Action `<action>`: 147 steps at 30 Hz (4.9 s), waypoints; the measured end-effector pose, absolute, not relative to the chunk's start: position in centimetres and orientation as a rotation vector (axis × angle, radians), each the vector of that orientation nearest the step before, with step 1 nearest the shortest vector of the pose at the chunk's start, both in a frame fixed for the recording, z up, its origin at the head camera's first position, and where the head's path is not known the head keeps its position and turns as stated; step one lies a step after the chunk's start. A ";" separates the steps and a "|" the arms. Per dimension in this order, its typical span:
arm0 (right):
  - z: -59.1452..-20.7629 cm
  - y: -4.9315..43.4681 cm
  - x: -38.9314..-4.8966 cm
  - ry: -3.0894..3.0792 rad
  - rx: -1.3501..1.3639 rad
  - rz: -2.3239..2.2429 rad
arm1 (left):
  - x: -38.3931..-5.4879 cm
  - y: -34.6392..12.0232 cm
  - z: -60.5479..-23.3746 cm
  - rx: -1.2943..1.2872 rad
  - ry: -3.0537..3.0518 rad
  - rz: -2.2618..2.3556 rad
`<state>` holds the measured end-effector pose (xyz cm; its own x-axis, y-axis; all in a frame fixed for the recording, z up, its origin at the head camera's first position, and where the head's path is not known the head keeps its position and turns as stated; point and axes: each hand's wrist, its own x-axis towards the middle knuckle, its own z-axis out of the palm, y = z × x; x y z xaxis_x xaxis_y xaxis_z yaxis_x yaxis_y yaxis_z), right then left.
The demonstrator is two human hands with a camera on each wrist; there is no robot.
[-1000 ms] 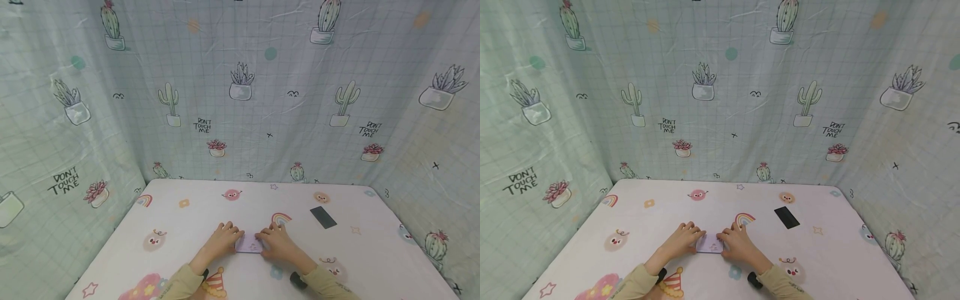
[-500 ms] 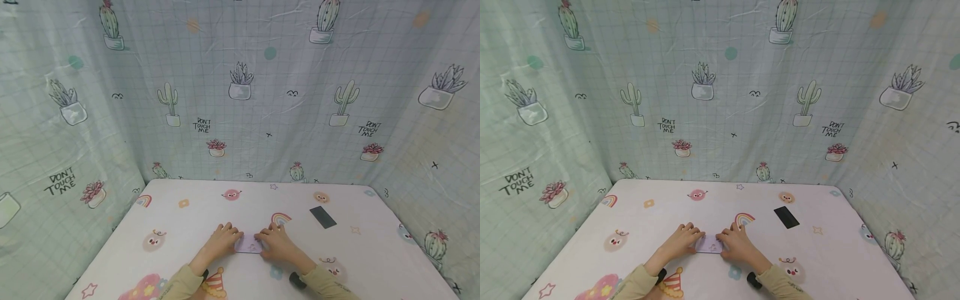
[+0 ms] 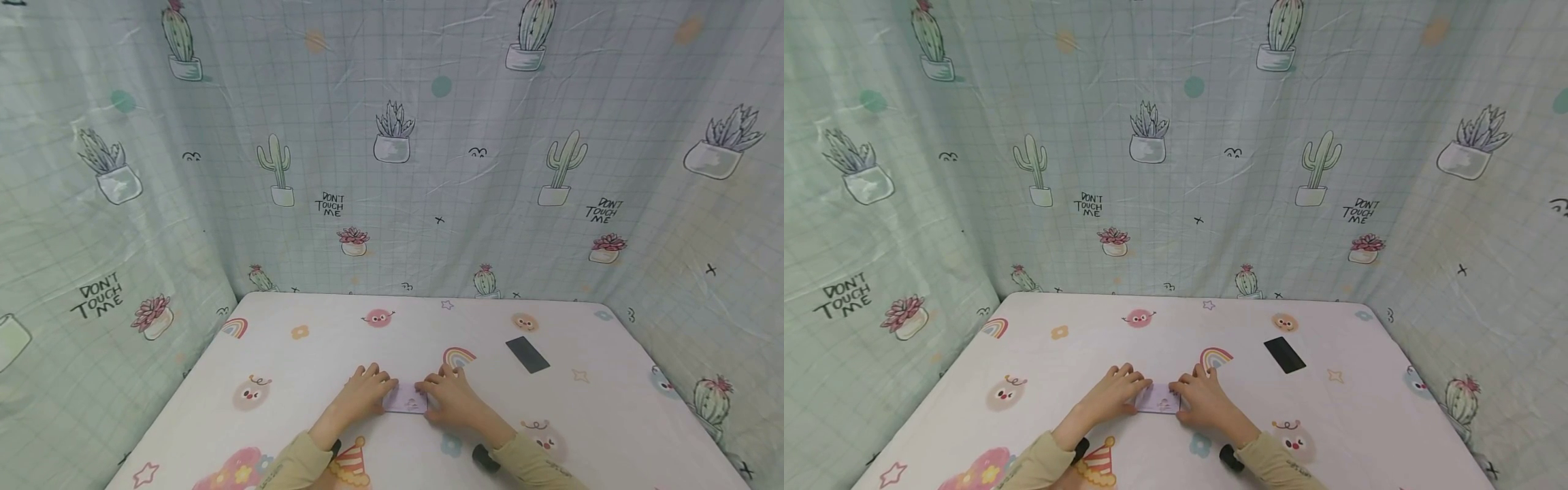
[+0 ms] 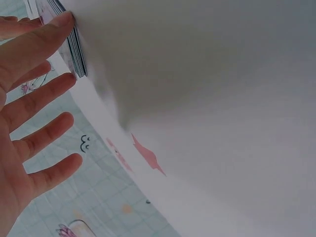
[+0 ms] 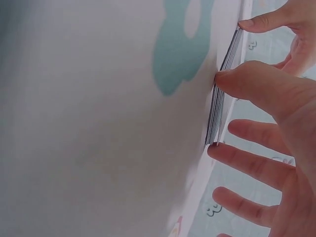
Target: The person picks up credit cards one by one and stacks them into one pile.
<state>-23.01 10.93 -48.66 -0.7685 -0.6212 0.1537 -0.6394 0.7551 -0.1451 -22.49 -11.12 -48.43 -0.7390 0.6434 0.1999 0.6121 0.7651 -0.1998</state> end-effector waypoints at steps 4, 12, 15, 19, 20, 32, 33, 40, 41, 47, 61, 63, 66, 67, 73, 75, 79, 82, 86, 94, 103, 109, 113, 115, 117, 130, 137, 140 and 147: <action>-48.7 11.0 -23.0 -2.859 1.022 0.288 | -22.5 -11.2 -48.4 -0.994 -2.702 0.183; -48.6 11.1 -23.0 -2.847 1.032 0.268 | -22.5 -11.3 -48.4 -0.997 -2.708 0.175; -48.8 11.1 -23.1 -2.837 1.041 0.270 | -22.5 -11.3 -48.4 -0.994 -2.724 0.170; -49.0 11.1 -23.2 -2.862 1.031 0.281 | -22.5 -11.5 -48.5 -0.995 -2.746 0.165; -49.0 11.1 -23.2 -2.875 1.025 0.288 | -22.4 -11.6 -48.5 -0.995 -2.753 0.155; -49.0 11.4 -23.1 -2.915 1.028 0.297 | -22.5 -12.0 -48.9 -0.979 -2.749 0.145; -49.0 11.4 -23.1 -2.910 1.034 0.296 | -22.5 -12.0 -48.9 -0.978 -2.747 0.150; -49.0 11.5 -23.1 -2.893 1.052 0.291 | -22.5 -12.4 -48.9 -0.990 -2.702 0.180; -49.0 11.5 -23.0 -2.892 1.052 0.297 | -22.5 -12.5 -48.9 -0.991 -2.694 0.185; -49.1 11.6 -23.0 -2.887 1.044 0.302 | -22.3 -12.7 -48.7 -1.003 -2.668 0.181; -49.1 12.8 -22.5 -2.802 1.057 0.260 | -21.9 -12.1 -48.0 -1.073 -2.609 0.175; -49.3 13.1 -22.5 -2.797 1.054 0.263 | -21.8 -12.1 -48.0 -1.087 -2.590 0.166; -49.5 13.5 -22.5 -2.784 1.044 0.268 | -21.6 -11.9 -48.0 -1.106 -2.561 0.164; -49.5 13.7 -22.5 -2.782 1.037 0.270 | -21.6 -11.9 -48.0 -1.111 -2.554 0.162; -49.7 14.7 -22.5 -2.815 0.989 0.280 | -21.5 -11.1 -47.8 -1.132 -2.537 0.168; -49.7 15.1 -22.4 -2.847 0.969 0.298 | -21.6 -10.8 -47.7 -1.143 -2.533 0.166; -49.9 15.8 -22.3 -2.887 0.933 0.312 | -21.8 -10.2 -47.7 -1.168 -2.502 0.157; -50.0 16.3 -22.4 -2.885 0.924 0.326 | -21.9 -9.8 -47.8 -1.184 -2.493 0.144; -50.1 16.8 -22.5 -2.854 0.935 0.355 | -22.0 -9.1 -47.7 -1.201 -2.499 0.143; -50.1 17.8 -22.4 -2.791 0.889 0.352 | -22.2 -7.9 -47.4 -1.226 -2.511 0.098; -49.8 19.0 -22.4 -2.873 0.767 0.367 | -22.7 -6.4 -47.4 -1.251 -2.508 0.068; -50.0 20.3 -22.5 -2.885 0.640 0.362 | -23.1 -5.1 -47.1 -1.276 -2.496 0.041; -50.4 21.3 -22.7 -2.905 0.557 0.371 | -23.4 -4.2 -47.1 -1.282 -2.498 0.053; -50.4 21.8 -22.7 -2.914 0.521 0.393 | -23.5 -3.6 -47.0 -1.280 -2.503 0.060; -50.3 22.2 -22.7 -2.917 0.484 0.407 | -23.6 -2.9 -46.9 -1.277 -2.502 0.067; -50.3 24.5 -22.5 -2.853 0.340 0.377 | -23.8 1.6 -46.7 -1.301 -2.449 0.063; -49.9 25.3 -22.5 -2.830 0.256 0.384 | -24.3 3.3 -47.3 -1.253 -2.482 0.048; -49.7 25.6 -22.6 -2.840 0.223 0.363 | -24.7 4.0 -47.3 -1.200 -2.486 0.068; -49.4 25.7 -23.4 -2.914 0.138 0.339 | -26.1 5.6 -48.2 -1.116 -2.394 0.141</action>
